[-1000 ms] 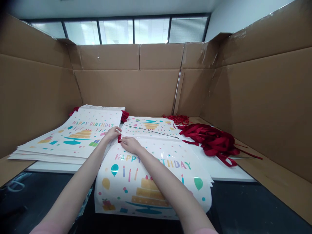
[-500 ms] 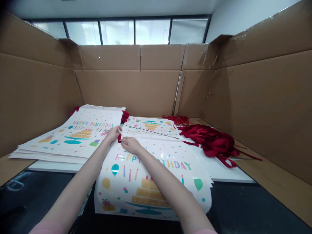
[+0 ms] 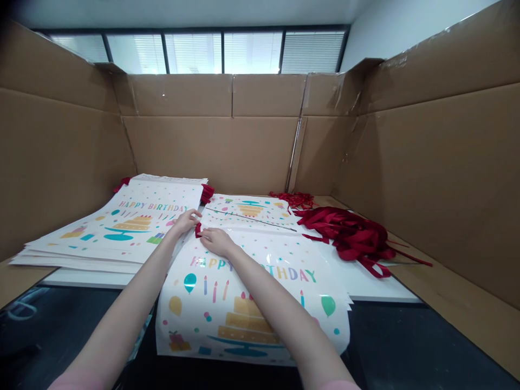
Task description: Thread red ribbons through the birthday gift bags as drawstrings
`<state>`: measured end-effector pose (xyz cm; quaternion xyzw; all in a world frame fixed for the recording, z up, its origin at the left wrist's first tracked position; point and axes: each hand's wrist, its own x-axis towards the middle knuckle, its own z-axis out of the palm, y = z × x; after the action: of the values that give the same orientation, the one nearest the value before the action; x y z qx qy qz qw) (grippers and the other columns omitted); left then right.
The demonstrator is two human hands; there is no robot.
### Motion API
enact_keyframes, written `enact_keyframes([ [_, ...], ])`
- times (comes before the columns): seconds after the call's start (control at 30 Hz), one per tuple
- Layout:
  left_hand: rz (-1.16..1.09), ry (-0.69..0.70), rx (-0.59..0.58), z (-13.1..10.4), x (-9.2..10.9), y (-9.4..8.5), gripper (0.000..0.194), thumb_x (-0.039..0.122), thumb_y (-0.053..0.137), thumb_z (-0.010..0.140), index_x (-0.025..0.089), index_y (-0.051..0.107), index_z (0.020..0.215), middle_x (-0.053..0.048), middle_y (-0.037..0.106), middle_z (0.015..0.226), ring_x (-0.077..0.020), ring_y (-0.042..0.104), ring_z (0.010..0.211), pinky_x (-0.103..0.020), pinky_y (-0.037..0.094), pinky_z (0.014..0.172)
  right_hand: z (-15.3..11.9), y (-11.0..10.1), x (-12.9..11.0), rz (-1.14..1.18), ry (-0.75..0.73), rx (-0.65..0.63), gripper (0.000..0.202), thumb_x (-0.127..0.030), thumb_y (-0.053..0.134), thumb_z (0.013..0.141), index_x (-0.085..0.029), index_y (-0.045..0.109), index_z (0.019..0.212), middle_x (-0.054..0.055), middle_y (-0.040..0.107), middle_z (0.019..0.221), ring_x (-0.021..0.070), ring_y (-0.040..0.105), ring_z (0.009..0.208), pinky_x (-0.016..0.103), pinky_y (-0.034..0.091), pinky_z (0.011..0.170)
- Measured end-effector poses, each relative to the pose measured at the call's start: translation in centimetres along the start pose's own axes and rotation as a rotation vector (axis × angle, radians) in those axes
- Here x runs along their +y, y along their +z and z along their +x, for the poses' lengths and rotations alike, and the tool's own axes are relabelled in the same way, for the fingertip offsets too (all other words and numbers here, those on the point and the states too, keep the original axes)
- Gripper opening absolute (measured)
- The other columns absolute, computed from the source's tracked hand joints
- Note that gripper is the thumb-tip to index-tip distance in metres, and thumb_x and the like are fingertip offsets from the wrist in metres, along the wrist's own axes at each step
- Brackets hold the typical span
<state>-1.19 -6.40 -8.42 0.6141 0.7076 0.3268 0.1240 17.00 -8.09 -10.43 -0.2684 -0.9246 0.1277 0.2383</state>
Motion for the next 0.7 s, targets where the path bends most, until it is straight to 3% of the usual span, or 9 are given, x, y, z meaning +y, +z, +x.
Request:
enact_keyframes([
  [0.43, -0.030, 0.022, -0.007, -0.24, -0.05, -0.01, 0.024, 0.019, 0.055, 0.072, 0.021, 0.059, 0.096, -0.001, 0.069, 0.080, -0.0216, 0.062, 0.082, -0.045, 0.031, 0.087, 0.06, 0.13, 0.26, 0.007, -0.014, 0.003, 0.035, -0.028, 0.041, 0.089, -0.020, 0.061, 0.117, 0.005, 0.060, 0.121, 0.0185, 0.053, 0.112, 0.030, 0.038, 0.097],
  [0.7, 0.041, 0.027, 0.015, -0.49, 0.41, -0.15, 0.023, 0.015, 0.056, 0.072, 0.022, 0.059, 0.094, 0.000, 0.067, 0.075, -0.0205, 0.061, 0.081, -0.043, 0.031, 0.086, 0.03, 0.13, 0.24, 0.013, -0.006, 0.008, 0.034, -0.029, 0.041, 0.089, -0.022, 0.062, 0.116, 0.005, 0.059, 0.121, 0.0188, 0.053, 0.113, 0.030, 0.038, 0.097],
])
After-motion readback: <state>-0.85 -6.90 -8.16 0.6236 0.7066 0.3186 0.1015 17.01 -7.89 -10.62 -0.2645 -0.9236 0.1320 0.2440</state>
